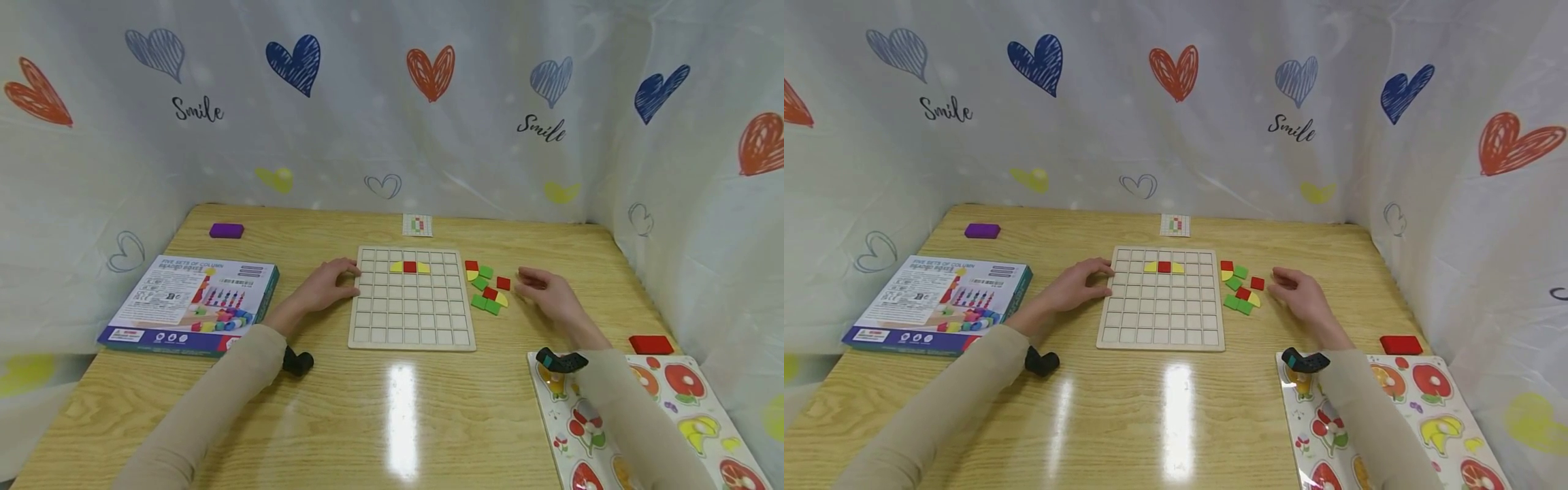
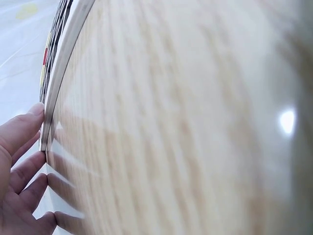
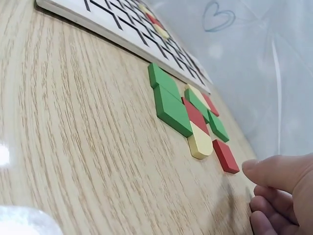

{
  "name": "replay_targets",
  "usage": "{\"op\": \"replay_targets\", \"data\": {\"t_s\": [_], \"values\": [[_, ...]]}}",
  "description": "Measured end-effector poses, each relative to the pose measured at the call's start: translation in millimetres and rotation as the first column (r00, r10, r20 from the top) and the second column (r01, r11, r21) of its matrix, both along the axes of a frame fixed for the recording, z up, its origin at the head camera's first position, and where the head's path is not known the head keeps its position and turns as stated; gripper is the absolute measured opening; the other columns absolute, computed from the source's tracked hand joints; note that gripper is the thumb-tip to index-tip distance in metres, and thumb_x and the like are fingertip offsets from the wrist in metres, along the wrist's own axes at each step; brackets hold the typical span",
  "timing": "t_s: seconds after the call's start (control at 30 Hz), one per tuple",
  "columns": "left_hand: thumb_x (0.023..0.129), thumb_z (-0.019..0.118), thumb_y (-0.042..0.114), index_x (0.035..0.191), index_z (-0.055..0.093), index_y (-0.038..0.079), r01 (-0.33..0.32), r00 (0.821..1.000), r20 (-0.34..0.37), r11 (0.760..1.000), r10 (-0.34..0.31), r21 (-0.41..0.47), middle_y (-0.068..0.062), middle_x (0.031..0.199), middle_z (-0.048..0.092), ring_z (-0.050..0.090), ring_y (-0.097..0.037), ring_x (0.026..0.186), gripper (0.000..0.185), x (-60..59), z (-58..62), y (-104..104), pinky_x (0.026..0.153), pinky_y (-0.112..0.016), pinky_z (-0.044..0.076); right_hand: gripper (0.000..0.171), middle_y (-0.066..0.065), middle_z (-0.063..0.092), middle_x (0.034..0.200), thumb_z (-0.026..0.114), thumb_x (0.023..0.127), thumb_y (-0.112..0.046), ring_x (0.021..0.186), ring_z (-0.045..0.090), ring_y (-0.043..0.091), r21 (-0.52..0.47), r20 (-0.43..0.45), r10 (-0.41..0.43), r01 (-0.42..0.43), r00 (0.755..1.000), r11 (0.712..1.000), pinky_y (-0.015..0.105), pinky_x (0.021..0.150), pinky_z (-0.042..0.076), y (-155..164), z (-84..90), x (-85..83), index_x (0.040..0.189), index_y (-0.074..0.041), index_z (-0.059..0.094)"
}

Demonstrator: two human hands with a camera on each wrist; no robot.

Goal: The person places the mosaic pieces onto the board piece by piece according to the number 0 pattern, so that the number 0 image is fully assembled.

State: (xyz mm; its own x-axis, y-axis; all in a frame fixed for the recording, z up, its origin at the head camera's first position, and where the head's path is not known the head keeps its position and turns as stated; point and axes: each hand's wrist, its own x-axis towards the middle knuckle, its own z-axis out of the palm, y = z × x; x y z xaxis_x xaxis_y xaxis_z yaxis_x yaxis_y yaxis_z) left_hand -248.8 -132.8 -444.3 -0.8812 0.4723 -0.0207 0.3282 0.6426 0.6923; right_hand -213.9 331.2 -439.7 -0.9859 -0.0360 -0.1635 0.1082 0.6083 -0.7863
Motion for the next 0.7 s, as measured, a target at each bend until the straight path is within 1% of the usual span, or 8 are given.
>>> {"op": "replay_targets", "data": {"t_s": [0.13,0.23,0.4,0.5,0.7], "values": [[0.093,0.069,0.017,0.124,0.060,0.002,0.000,1.000,0.000,1.000,0.000,0.004,-0.020,0.147,0.043,0.031,-0.036,0.142,0.036,0.4,0.8,0,0.119,-0.053,0.009,0.060,0.019,0.047,0.145,0.063,0.097,-0.025,0.130,0.044,0.035,0.006,-0.017,0.036,-0.035,0.999,0.999,0.049,0.108,0.036,1,-2.5,-6.0,0.148,-0.002,0.040],[0.093,0.069,0.017,0.124,0.060,0.002,0.000,1.000,-0.002,1.000,0.000,0.003,-0.020,0.147,0.043,0.031,-0.037,0.141,0.036,0.8,1.5,0,0.119,-0.053,0.009,0.057,0.020,0.048,0.142,0.064,0.097,-0.024,0.127,0.047,0.036,0.033,-0.029,0.060,-0.059,0.998,0.998,0.050,0.107,0.037,2,-5.7,-9.6,0.146,-0.002,0.044],[0.093,0.069,0.017,0.123,0.060,0.002,0.000,1.000,-0.003,1.000,0.000,0.001,-0.020,0.147,0.043,0.031,-0.037,0.141,0.036,0.8,0.9,-1,0.119,-0.053,0.009,0.049,0.021,0.049,0.140,0.064,0.096,-0.023,0.123,0.047,0.036,0.090,-0.032,0.089,-0.086,0.996,0.992,0.052,0.105,0.037,0,-8.4,-13.6,0.140,-0.004,0.052],[0.093,0.069,0.017,0.123,0.060,0.002,0.002,1.000,0.002,1.000,-0.002,0.009,-0.020,0.147,0.043,0.031,-0.037,0.142,0.036,0.9,0.4,-1,0.119,-0.053,0.009,0.043,0.021,0.050,0.136,0.063,0.097,-0.020,0.121,0.048,0.037,0.131,-0.049,0.114,-0.107,0.992,0.986,0.052,0.102,0.038,-2,-8.6,-15.2,0.136,-0.003,0.056],[0.093,0.069,0.018,0.124,0.060,0.002,0.004,1.000,0.002,1.000,-0.004,0.011,-0.020,0.147,0.043,0.031,-0.036,0.142,0.036,-0.2,-0.7,-1,0.119,-0.053,0.009,0.037,0.019,0.055,0.127,0.063,0.097,-0.018,0.115,0.051,0.035,0.175,-0.075,0.120,-0.105,0.990,0.979,0.049,0.097,0.041,-4,-8.1,-15.1,0.130,-0.003,0.062]]}}
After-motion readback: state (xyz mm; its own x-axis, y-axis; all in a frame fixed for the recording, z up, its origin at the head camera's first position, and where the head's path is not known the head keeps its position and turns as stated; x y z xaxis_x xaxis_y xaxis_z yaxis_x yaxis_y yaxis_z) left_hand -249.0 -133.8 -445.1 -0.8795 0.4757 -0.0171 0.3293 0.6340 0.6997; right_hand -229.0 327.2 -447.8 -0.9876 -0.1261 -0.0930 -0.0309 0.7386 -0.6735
